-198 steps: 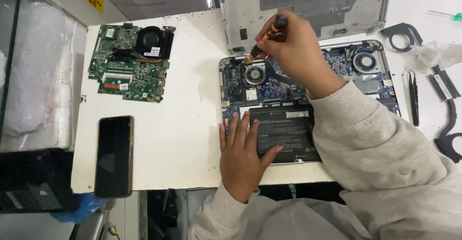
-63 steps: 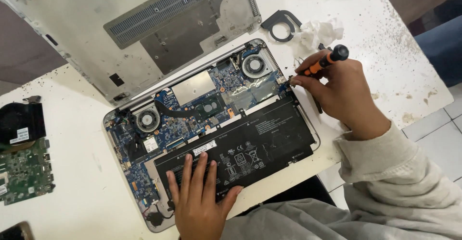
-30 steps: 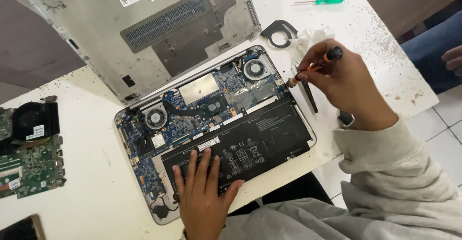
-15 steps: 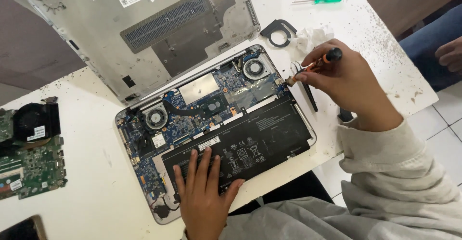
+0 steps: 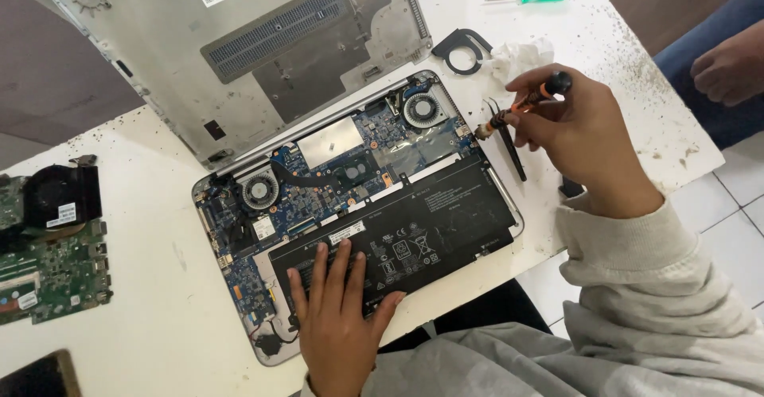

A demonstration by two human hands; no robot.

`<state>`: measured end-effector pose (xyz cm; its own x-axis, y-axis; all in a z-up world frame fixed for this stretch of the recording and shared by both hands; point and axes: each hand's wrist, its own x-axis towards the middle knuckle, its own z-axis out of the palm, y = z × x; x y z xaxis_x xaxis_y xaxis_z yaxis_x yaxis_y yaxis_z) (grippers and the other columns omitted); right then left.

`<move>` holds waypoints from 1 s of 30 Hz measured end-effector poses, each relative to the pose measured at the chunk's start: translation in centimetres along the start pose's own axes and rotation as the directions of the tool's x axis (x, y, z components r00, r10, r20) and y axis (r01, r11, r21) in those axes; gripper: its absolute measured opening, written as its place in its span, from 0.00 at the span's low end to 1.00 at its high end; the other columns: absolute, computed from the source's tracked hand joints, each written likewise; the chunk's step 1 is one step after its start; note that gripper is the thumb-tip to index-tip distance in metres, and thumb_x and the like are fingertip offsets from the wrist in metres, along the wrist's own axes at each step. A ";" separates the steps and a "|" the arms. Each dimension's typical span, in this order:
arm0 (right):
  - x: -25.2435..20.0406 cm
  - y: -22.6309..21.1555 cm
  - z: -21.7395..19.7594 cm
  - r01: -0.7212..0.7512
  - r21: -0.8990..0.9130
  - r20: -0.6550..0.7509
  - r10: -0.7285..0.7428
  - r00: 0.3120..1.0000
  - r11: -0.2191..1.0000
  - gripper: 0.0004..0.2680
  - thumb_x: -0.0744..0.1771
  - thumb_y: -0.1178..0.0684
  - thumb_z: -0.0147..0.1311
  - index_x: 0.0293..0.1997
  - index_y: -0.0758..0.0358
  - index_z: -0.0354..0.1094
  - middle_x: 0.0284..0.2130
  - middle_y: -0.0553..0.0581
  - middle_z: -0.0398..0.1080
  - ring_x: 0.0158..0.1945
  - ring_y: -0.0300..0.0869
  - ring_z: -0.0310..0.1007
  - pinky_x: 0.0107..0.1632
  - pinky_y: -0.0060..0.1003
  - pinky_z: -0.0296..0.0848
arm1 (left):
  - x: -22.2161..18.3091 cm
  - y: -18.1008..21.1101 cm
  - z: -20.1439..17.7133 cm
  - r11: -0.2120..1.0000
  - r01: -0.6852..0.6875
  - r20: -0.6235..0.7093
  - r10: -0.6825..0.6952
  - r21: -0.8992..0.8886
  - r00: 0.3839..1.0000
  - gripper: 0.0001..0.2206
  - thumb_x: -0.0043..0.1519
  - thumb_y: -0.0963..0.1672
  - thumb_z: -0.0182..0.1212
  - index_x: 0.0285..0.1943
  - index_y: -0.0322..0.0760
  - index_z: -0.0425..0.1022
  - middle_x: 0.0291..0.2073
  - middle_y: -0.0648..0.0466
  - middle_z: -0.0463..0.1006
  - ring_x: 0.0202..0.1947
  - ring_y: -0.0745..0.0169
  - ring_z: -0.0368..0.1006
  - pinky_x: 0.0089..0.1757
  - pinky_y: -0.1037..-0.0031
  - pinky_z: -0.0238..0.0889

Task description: The person uses a screwdriver to remove screws from the internal components of a disassembled laptop. They then detach and remove the laptop battery from the chassis, placing it on the workbench.

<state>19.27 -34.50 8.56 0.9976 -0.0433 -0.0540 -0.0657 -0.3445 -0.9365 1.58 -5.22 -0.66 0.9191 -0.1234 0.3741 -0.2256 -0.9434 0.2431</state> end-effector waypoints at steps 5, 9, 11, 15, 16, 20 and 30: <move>0.0 0.0 0.2 0.060 -0.064 0.009 -0.060 0.998 0.996 0.06 0.67 0.65 0.57 0.45 0.61 0.67 0.37 0.55 0.73 0.36 0.39 0.75 0.39 0.32 0.71 | 0.1 0.0 -0.1 1.000 -0.001 -0.004 0.001 -0.001 1.000 0.29 0.59 0.60 0.63 0.59 0.39 0.77 0.67 0.50 0.71 0.71 0.43 0.60 0.68 0.38 0.42; -0.3 0.0 0.4 0.108 -0.046 -0.005 -0.109 0.994 0.993 0.11 0.68 0.63 0.62 0.53 0.61 0.67 0.38 0.53 0.70 0.40 0.38 0.71 0.46 0.30 0.77 | 0.1 0.0 0.0 1.000 0.002 -0.002 -0.002 -0.001 1.000 0.29 0.59 0.60 0.63 0.58 0.39 0.78 0.67 0.51 0.71 0.71 0.43 0.60 0.67 0.38 0.42; -0.4 -0.5 0.3 0.123 -0.057 -0.009 -0.124 0.992 0.991 0.10 0.67 0.64 0.62 0.50 0.62 0.65 0.39 0.56 0.74 0.43 0.39 0.74 0.50 0.30 0.77 | 0.1 0.0 0.0 1.000 0.005 -0.001 -0.005 0.001 1.000 0.29 0.59 0.60 0.63 0.58 0.39 0.78 0.67 0.51 0.71 0.71 0.44 0.60 0.67 0.37 0.42; -0.3 0.8 -0.3 0.218 -0.157 -0.002 -0.221 0.975 0.963 0.06 0.67 0.63 0.64 0.43 0.61 0.69 0.44 0.55 0.66 0.44 0.41 0.68 0.50 0.33 0.68 | 0.0 0.0 0.0 1.000 0.012 0.006 -0.012 -0.011 1.000 0.28 0.59 0.60 0.62 0.58 0.40 0.78 0.67 0.52 0.70 0.72 0.43 0.60 0.67 0.37 0.42; -0.4 0.4 -0.2 0.215 -0.157 -0.002 -0.218 0.976 0.964 0.06 0.67 0.63 0.64 0.43 0.61 0.69 0.44 0.55 0.66 0.44 0.41 0.68 0.50 0.33 0.68 | 0.0 0.0 0.0 1.000 0.013 0.008 -0.013 -0.012 1.000 0.28 0.59 0.60 0.62 0.58 0.40 0.78 0.67 0.52 0.70 0.72 0.43 0.60 0.67 0.37 0.42; -0.4 0.0 0.0 0.046 -0.095 -0.021 -0.048 0.999 0.994 0.08 0.67 0.65 0.61 0.50 0.63 0.69 0.32 0.57 0.72 0.34 0.39 0.75 0.42 0.31 0.74 | 0.2 0.0 0.0 1.000 0.007 -0.005 -0.008 -0.014 1.000 0.28 0.59 0.60 0.62 0.58 0.40 0.78 0.67 0.51 0.71 0.71 0.44 0.60 0.67 0.38 0.42; -0.4 0.8 1.7 0.144 -0.251 -0.067 -0.165 0.984 0.957 0.09 0.68 0.56 0.64 0.46 0.59 0.65 0.36 0.54 0.75 0.36 0.40 0.75 0.40 0.34 0.71 | 0.4 0.2 -0.4 1.000 0.001 0.002 -0.001 0.001 1.000 0.28 0.59 0.60 0.62 0.57 0.39 0.79 0.66 0.50 0.72 0.70 0.43 0.62 0.67 0.39 0.42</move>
<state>18.85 -33.20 7.21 0.9910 -0.0482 0.1246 0.0749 -0.5716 -0.8171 1.80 -5.30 -0.08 0.9199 -0.1230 0.3723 -0.2244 -0.9438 0.2427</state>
